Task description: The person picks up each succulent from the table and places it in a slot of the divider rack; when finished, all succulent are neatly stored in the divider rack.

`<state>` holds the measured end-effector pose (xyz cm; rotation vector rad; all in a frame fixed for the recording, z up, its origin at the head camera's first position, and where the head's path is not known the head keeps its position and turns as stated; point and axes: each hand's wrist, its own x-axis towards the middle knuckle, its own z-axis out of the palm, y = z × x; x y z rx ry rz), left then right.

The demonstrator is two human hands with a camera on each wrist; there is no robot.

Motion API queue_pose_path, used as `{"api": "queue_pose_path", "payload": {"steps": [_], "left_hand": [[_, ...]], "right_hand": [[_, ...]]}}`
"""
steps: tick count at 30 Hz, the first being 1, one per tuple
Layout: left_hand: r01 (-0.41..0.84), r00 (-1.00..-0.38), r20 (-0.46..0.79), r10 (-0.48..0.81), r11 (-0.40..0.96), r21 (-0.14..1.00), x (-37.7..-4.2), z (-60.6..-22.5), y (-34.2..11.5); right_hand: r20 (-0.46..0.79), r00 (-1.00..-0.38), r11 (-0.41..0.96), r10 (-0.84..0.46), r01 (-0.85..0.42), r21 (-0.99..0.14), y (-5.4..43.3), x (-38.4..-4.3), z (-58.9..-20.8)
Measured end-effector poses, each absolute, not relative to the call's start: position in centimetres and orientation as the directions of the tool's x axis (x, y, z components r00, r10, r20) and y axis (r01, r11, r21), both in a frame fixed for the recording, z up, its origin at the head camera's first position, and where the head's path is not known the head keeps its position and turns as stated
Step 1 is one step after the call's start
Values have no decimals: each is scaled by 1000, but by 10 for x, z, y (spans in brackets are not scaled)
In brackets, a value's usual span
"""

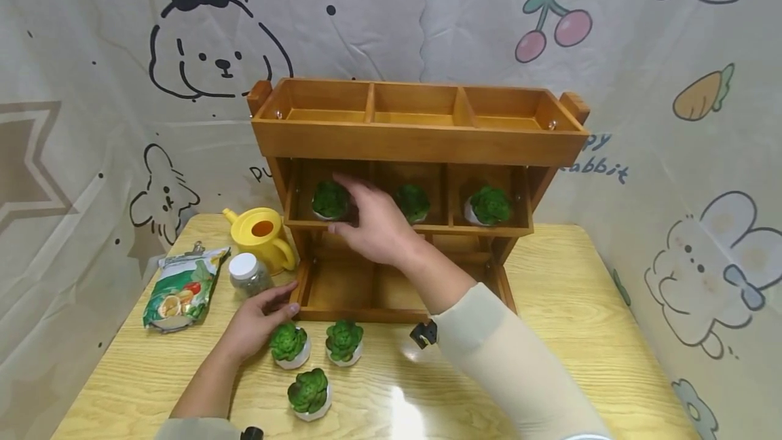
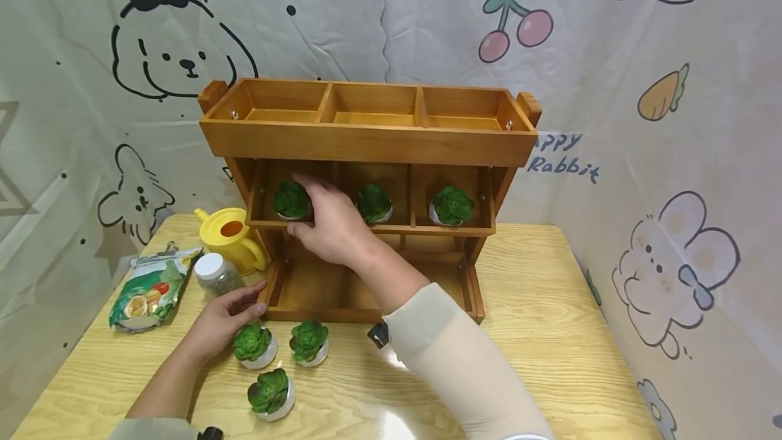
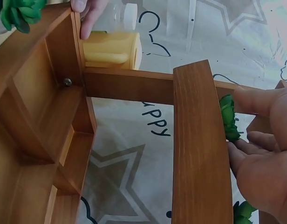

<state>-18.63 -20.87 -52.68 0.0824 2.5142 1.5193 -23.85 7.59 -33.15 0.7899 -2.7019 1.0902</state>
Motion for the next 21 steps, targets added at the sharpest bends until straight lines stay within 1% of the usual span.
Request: {"api": "queue_pose_path", "payload": {"steps": [8,16,21], "left_hand": [[-52,-979,-140,150,481,875,-186,-525,-208],[-39,-981,-126,149,483,875,-185,-526,-207],[-36,-981,-123,148,482,875,-184,-527,-207]], "right_hand": [[316,-869,513,-380,-483,-710,80,-230,-339],[322,-866,481,-383,-484,-731,84,-219,-345],[354,-850,440,-390,-509,-740,87,-212,-352]]}}
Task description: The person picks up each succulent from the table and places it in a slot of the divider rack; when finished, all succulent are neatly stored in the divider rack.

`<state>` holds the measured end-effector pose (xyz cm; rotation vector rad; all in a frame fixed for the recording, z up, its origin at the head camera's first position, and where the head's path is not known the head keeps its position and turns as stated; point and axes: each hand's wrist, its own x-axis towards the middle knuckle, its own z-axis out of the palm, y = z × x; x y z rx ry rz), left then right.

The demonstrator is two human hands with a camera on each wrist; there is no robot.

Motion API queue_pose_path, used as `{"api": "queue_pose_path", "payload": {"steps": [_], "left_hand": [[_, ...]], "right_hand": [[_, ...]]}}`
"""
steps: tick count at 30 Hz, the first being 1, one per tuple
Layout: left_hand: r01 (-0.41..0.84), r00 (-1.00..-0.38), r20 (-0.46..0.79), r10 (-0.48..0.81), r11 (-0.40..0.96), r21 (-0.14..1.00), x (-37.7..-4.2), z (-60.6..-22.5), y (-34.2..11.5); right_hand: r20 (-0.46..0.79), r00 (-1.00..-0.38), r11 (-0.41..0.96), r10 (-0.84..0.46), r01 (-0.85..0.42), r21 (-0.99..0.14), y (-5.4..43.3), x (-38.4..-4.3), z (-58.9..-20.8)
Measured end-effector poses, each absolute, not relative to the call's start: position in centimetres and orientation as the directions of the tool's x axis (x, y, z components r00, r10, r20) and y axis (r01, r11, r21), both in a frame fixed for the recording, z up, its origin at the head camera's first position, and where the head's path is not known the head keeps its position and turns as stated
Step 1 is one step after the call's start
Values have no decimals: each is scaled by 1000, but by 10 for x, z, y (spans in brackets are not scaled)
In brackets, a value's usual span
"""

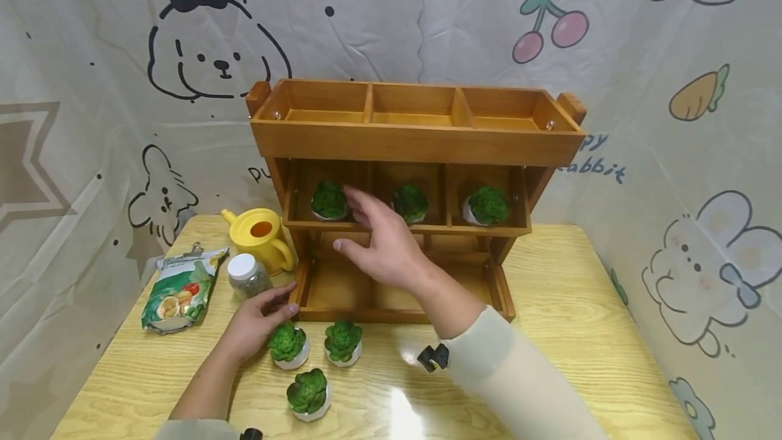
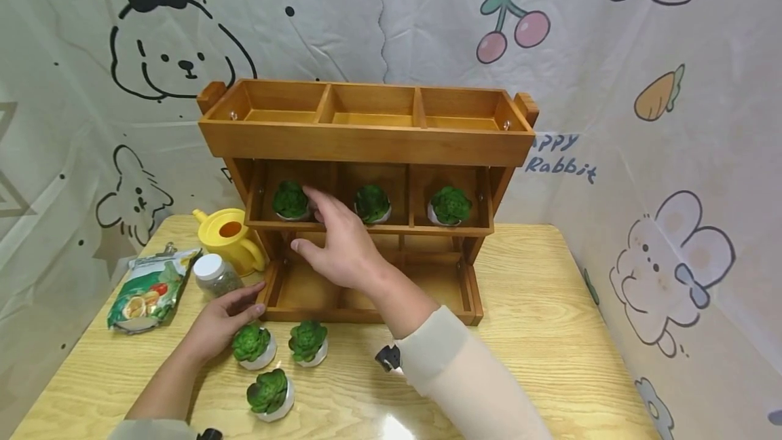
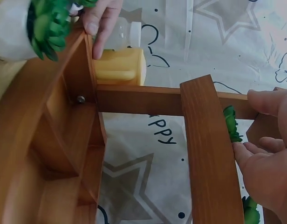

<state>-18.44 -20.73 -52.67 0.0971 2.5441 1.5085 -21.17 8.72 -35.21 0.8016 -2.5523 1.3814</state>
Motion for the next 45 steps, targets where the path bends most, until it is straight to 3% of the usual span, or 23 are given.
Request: {"api": "queue_pose_path", "payload": {"steps": [25,35,45], "left_hand": [[-59,-978,-150,146,496,866,-188,-523,-208],[-43,-980,-134,144,506,861,-187,-524,-208],[-49,-981,-139,138,512,858,-185,-522,-207]], "right_hand": [[403,-774,237,-489,-563,-792,106,-178,-388],[255,-789,318,-559,-488,-813,114,-163,-418],[148,-829,387,-539,-400,-831,120,-154,-454]]}}
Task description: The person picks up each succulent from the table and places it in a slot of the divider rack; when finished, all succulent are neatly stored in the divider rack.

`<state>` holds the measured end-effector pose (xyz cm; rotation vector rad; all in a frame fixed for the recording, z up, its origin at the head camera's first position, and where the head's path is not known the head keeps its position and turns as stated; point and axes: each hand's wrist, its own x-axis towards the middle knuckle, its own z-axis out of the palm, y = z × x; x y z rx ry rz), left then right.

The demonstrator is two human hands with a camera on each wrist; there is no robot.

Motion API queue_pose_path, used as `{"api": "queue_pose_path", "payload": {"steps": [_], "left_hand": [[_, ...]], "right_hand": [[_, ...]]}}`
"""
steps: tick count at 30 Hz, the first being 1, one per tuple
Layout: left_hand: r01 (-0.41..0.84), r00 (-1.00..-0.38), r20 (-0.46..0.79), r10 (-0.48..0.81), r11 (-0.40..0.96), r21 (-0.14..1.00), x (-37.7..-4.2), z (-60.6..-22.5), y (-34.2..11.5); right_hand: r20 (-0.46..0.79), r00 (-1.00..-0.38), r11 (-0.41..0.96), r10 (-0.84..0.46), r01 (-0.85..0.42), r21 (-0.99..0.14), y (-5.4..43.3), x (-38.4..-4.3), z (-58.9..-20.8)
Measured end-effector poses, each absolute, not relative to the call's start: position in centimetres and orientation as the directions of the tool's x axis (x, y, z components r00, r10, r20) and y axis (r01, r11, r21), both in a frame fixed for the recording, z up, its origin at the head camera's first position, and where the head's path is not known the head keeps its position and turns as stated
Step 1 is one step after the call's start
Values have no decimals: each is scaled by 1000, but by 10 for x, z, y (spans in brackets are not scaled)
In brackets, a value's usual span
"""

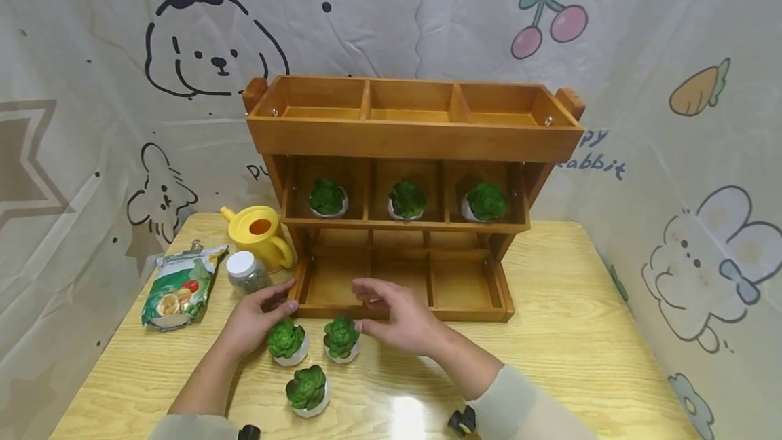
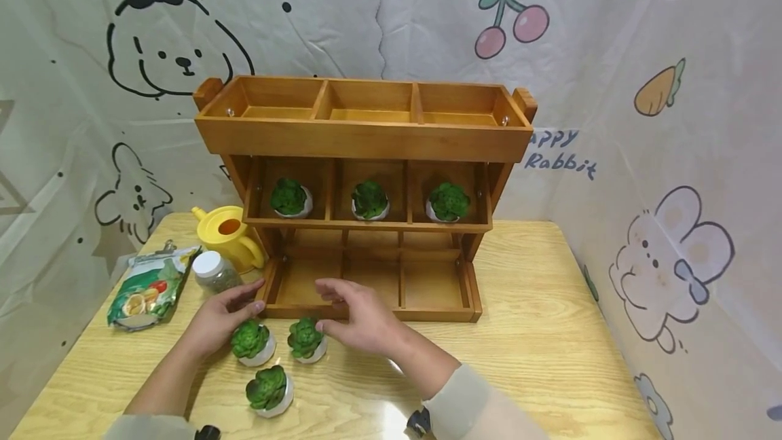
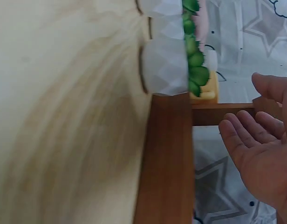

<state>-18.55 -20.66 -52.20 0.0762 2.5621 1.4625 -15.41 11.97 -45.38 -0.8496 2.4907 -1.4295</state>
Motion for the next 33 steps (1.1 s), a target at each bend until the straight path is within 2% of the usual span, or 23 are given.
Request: {"api": "queue_pose_path", "payload": {"steps": [10,16,33], "left_hand": [[-41,-980,-135,148,512,858,-185,-523,-207],[-45,-980,-138,146,508,860,-186,-523,-207],[-42,-977,-144,160,514,857,-187,-522,-208]], "right_hand": [[61,-844,398,-533,-314,-862,121,-150,-470],[14,-829,406,-560,-289,-867,120,-147,-476],[-74,-800,533,-595,-325,-781,116,-152,-492]]}}
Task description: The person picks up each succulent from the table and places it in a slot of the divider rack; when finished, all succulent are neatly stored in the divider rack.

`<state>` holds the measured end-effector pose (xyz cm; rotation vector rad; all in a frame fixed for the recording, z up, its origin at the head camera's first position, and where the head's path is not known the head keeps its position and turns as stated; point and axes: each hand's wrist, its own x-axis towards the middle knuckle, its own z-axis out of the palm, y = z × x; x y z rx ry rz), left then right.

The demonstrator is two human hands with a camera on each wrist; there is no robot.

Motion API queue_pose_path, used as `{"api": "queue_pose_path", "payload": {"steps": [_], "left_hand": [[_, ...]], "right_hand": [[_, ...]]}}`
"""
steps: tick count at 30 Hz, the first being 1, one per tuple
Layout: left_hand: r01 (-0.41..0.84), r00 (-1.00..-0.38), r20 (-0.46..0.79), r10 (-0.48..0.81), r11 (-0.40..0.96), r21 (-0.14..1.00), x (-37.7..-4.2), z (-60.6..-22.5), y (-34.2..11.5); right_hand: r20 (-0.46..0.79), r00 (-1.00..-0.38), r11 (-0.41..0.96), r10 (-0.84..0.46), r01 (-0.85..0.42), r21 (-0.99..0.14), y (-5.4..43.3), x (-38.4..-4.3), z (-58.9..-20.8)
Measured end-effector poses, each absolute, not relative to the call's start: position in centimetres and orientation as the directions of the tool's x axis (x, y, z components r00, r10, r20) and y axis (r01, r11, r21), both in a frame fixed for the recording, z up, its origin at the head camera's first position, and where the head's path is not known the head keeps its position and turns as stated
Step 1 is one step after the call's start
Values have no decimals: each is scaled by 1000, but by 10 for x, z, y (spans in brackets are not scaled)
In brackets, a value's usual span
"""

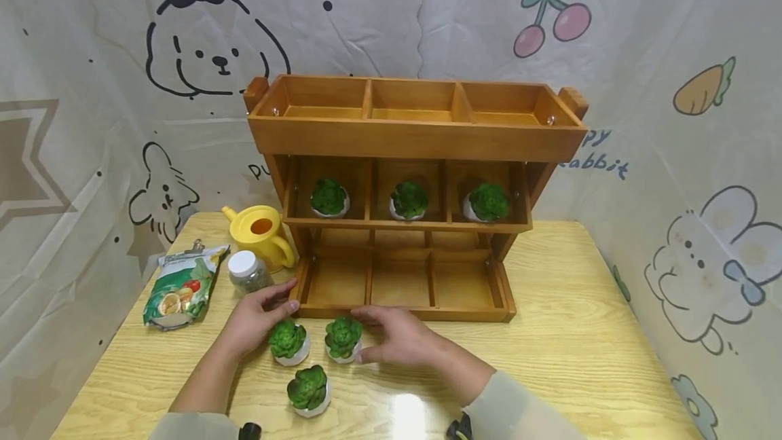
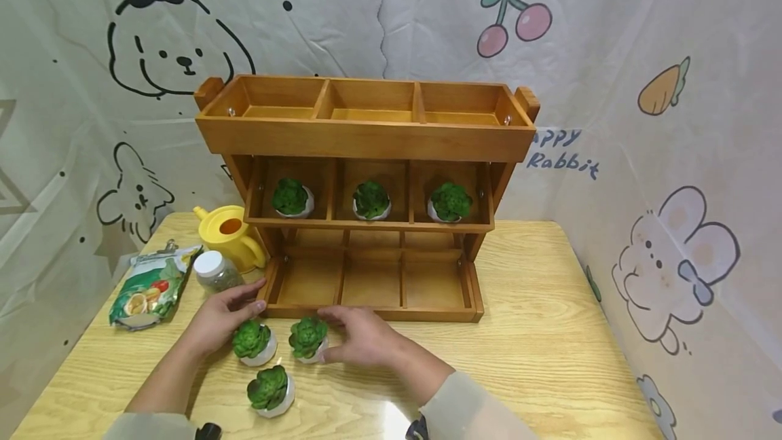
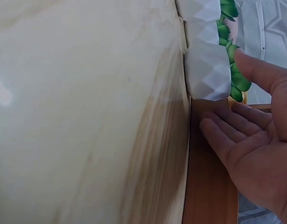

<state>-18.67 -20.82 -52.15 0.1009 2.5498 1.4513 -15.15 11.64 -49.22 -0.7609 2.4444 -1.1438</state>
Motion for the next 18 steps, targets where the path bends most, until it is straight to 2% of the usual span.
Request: {"api": "queue_pose_path", "payload": {"steps": [18], "left_hand": [[-42,-977,-144,156,524,851,-186,-520,-207]], "right_hand": [[-86,-774,553,-628,-366,-749,103,-160,-498]]}}
